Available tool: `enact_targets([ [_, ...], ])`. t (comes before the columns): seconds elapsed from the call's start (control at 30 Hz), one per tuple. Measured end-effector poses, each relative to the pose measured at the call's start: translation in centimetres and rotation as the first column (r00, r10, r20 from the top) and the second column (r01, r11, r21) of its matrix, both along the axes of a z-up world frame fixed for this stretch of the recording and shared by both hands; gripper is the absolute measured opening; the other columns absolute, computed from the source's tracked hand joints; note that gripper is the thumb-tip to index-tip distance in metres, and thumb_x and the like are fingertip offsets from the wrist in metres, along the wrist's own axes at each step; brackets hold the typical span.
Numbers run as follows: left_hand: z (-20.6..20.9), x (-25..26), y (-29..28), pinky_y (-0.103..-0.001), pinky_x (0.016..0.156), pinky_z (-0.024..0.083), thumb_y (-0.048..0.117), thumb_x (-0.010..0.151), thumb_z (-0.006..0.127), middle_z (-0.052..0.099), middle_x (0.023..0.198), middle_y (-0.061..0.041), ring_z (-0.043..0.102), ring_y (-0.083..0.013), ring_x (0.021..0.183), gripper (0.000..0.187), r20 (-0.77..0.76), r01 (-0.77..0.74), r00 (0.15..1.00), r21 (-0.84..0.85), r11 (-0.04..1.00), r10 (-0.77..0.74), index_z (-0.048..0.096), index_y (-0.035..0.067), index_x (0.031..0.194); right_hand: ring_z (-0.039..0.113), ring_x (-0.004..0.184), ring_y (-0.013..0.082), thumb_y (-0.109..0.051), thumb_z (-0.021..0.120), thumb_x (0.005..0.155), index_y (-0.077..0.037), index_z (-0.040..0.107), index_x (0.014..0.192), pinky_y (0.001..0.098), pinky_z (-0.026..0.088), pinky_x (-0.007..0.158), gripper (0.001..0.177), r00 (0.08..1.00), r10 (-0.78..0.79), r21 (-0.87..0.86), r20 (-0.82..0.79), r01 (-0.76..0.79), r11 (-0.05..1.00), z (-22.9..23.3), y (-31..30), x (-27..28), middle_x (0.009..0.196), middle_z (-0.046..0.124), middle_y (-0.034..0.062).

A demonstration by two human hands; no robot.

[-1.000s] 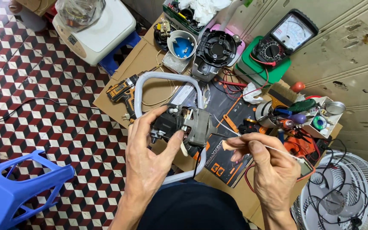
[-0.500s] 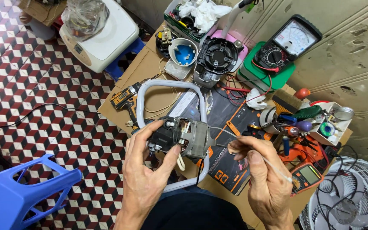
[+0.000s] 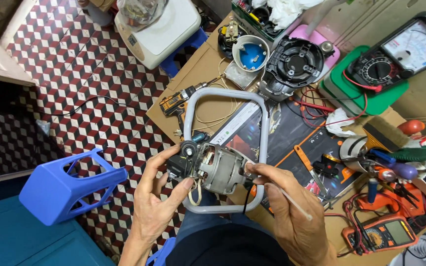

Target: The person works on a disassembled fan motor, stripping and twisting wires, and connecting them to the motor terminals. They use a screwdriver to tighten the connections and a multimeter to test the electrical continuity of the components.

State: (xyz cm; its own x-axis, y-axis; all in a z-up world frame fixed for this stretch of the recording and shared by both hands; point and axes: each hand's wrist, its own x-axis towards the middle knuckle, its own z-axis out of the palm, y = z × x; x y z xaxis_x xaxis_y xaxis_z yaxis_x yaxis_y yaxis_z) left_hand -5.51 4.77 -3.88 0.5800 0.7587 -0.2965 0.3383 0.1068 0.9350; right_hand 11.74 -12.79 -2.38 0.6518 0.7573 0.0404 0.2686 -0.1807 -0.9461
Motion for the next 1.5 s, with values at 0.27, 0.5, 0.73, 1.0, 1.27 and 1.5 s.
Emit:
enact_targets([
  [0.27,-1.5,-1.8,1.2,-0.036,0.105,0.056,0.006,0.082,0.077,0.058,0.142,-0.012,0.065,-0.0229,0.125,0.06,0.039,-0.042,0.998,-0.011,0.999,0.043,0.056,0.002,0.138,0.075,0.094,0.0191,-0.009,0.051,0.105,-0.002,0.063,0.125,0.0284,0.059,0.084,0.024,0.995,0.099,0.045,-0.01,-0.098,0.994,-1.0,1.6,0.8,0.115,0.075,0.0103],
  [0.5,-2.1,-2.6,2.2,-0.039,0.11,0.047,0.003,0.084,0.074,0.057,0.143,-0.016,0.061,-0.0243,0.13,0.062,0.139,-0.027,0.99,-0.059,0.998,0.035,0.052,-0.002,0.142,0.074,0.096,0.0221,-0.01,0.051,0.105,-0.003,0.065,0.122,0.0305,0.056,0.083,0.024,0.995,0.094,-0.022,0.035,-0.093,0.995,-1.4,3.2,0.4,0.115,0.073,0.0114],
  [0.73,-1.0,-1.6,1.5,-0.037,0.109,0.052,0.004,0.083,0.077,0.06,0.138,-0.014,0.063,-0.0219,0.127,0.062,0.121,-0.038,0.992,-0.054,0.998,0.044,0.055,0.002,0.141,0.073,0.095,0.02,-0.012,0.051,0.106,-0.003,0.066,0.121,0.0293,0.057,0.083,0.022,0.991,0.131,0.027,0.012,-0.131,0.991,-0.8,2.9,0.3,0.109,0.073,0.0093],
  [1.0,2.7,2.1,-1.7,-0.036,0.106,0.055,0.018,0.084,0.078,0.06,0.133,-0.006,0.066,-0.0181,0.123,0.057,0.023,0.022,0.999,0.058,0.998,-0.024,0.06,0.012,0.138,0.07,0.089,0.0175,-0.012,0.047,0.108,-0.002,0.066,0.114,0.0273,0.055,0.082,0.022,0.991,0.111,0.015,0.07,-0.112,0.994,2.6,-0.5,1.8,0.1,0.073,0.0084],
  [1.27,3.2,3.9,-4.0,-0.035,0.102,0.05,0.014,0.082,0.08,0.069,0.125,-0.01,0.063,-0.0241,0.115,0.055,0.088,0.057,0.99,0.49,0.87,-0.114,0.063,0.007,0.133,0.064,0.074,0.0149,-0.018,0.05,0.107,-0.002,0.066,0.1,0.0293,0.054,0.067,0.024,0.953,0.158,-0.252,0.258,-0.091,0.963,7.9,-0.2,3.2,0.079,0.069,0.0054],
  [1.5,3.1,4.4,-4.7,-0.036,0.1,0.051,0.017,0.083,0.079,0.069,0.126,-0.009,0.063,-0.026,0.112,0.053,0.112,0.049,0.987,0.494,0.868,-0.119,0.063,0.008,0.133,0.06,0.069,0.0074,-0.027,0.052,0.108,-0.002,0.065,0.099,0.0261,0.051,0.061,0.031,0.96,0.275,-0.196,-0.058,-0.281,0.94,6.7,1.5,7.7,0.078,0.066,0.0],
])
